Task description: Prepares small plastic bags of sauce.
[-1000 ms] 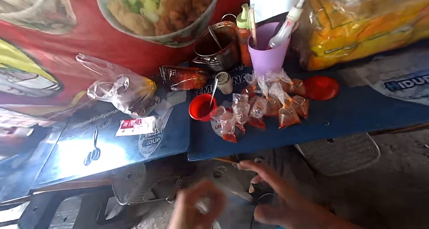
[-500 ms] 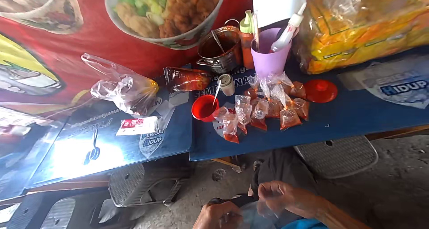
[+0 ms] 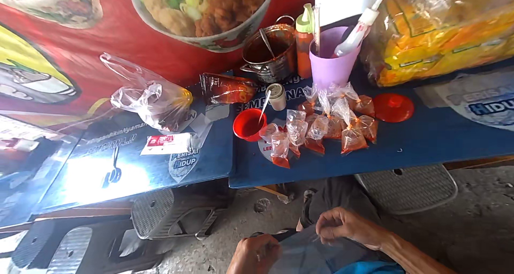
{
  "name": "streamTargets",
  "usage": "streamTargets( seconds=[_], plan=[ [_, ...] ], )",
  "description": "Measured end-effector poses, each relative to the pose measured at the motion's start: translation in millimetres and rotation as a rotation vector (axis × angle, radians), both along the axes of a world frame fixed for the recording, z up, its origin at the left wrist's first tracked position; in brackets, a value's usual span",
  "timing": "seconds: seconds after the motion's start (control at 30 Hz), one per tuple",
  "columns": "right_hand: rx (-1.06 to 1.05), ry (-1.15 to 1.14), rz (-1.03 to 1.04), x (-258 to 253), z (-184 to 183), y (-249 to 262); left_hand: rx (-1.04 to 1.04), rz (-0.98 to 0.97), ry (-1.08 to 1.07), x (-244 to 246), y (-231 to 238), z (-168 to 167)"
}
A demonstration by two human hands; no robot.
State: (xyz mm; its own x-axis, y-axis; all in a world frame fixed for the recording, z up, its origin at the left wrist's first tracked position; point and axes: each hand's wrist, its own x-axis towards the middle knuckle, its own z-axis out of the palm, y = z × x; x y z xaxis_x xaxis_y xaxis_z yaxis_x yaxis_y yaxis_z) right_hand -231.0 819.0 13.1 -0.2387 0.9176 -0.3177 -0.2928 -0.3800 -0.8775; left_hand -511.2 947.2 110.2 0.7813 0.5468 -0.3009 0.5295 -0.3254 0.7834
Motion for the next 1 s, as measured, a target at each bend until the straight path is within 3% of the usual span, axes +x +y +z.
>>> streamTargets(
  seconds=[0.13,0.27,0.43,0.5,0.6,0.7,0.83,1.0],
  plan=[
    [-0.117,-0.097,-0.294,-3,1,5,-0.006,0.071,-0.015,-3,2,-24],
    [-0.105,-0.243,-0.459,-12,-9,7,-0.012,0.220,0.015,-1,1,-56],
    [-0.026,-0.375,-0.450,-16,-18,7,0.296,0.521,0.142,18,-18,-85],
    [-0.039,-0.519,-0.444,-18,-19,9,0.373,0.559,0.016,36,-33,-90],
    [-0.037,-0.622,-0.343,-26,-17,12,0.113,0.429,-0.254,62,-58,-93],
    [-0.066,-0.506,-0.294,-32,-13,17,-0.046,0.442,-0.350,78,-64,-108],
    [-0.068,-0.152,-0.237,-19,-14,13,-0.033,0.508,-0.403,78,-61,-115],
    [-0.095,-0.261,-0.233,-18,-17,11,0.045,0.507,-0.299,80,-65,-117]
  ],
)
